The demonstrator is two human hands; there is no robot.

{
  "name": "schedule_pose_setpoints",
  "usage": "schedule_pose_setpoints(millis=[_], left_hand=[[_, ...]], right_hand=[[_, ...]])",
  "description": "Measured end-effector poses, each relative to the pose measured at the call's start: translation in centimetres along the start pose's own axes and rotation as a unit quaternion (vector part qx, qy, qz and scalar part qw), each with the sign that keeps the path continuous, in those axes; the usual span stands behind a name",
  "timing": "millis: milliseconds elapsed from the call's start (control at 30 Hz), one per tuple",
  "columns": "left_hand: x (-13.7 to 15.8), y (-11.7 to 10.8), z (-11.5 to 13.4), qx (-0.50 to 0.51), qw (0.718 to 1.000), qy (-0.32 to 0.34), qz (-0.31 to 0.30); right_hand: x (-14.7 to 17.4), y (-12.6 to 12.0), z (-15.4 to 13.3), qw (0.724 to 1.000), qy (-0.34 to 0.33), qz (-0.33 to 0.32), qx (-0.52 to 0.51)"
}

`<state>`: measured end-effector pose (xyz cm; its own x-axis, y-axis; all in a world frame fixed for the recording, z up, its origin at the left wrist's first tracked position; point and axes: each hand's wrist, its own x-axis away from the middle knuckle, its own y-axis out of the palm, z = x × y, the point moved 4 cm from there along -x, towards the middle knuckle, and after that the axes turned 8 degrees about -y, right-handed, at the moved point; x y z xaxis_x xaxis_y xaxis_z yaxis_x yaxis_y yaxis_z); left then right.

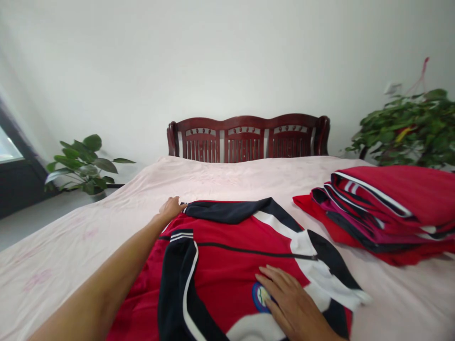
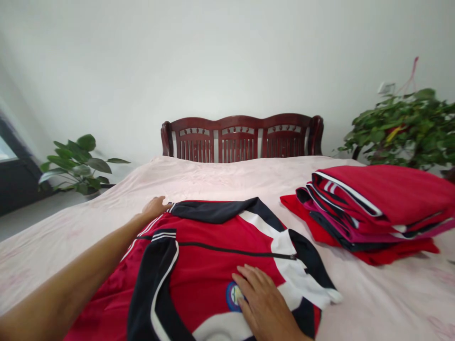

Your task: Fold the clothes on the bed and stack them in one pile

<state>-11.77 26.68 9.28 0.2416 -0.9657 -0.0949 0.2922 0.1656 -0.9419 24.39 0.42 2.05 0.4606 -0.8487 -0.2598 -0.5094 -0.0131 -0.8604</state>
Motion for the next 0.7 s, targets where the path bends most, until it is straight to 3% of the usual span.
schedule_pose_setpoints(millis=[167,300,400,500,533,633,700], left_hand=[[-2.1,2.2,0.6,-0.014,0.999,-0.010,-0.050],[-2.0,1.3,2.4,-0.005,0.998,0.046,-0.041],[-1.6,-0.6,5.2,0.034,0.990,0.129,-0.046],[-2.6,-3.8,10.0,0.216,0.948,0.223,-0.076],[-3.7,-5.3,11.7,0.294,0.927,0.226,-0.064],[-8.3,-8.7,15.9,0.444,0.883,0.152,0.030],[-10.3,-9.3,18.2,0.428,0.876,0.210,0.074]], right_hand=[[0.1,-0.1,0.6,1.000,-0.022,-0.003,0.016],[0.0,0.2,0.9,0.999,-0.037,0.002,0.026],[0.0,0.6,1.2,0.997,-0.056,0.023,0.052],[0.1,0.9,1.2,0.990,-0.092,0.046,0.094],[0.2,1.0,1.2,0.988,-0.101,0.048,0.111],[0.4,1.0,1.1,0.982,-0.103,0.047,0.151],[0.5,0.9,0.9,0.982,-0.092,0.050,0.159]])
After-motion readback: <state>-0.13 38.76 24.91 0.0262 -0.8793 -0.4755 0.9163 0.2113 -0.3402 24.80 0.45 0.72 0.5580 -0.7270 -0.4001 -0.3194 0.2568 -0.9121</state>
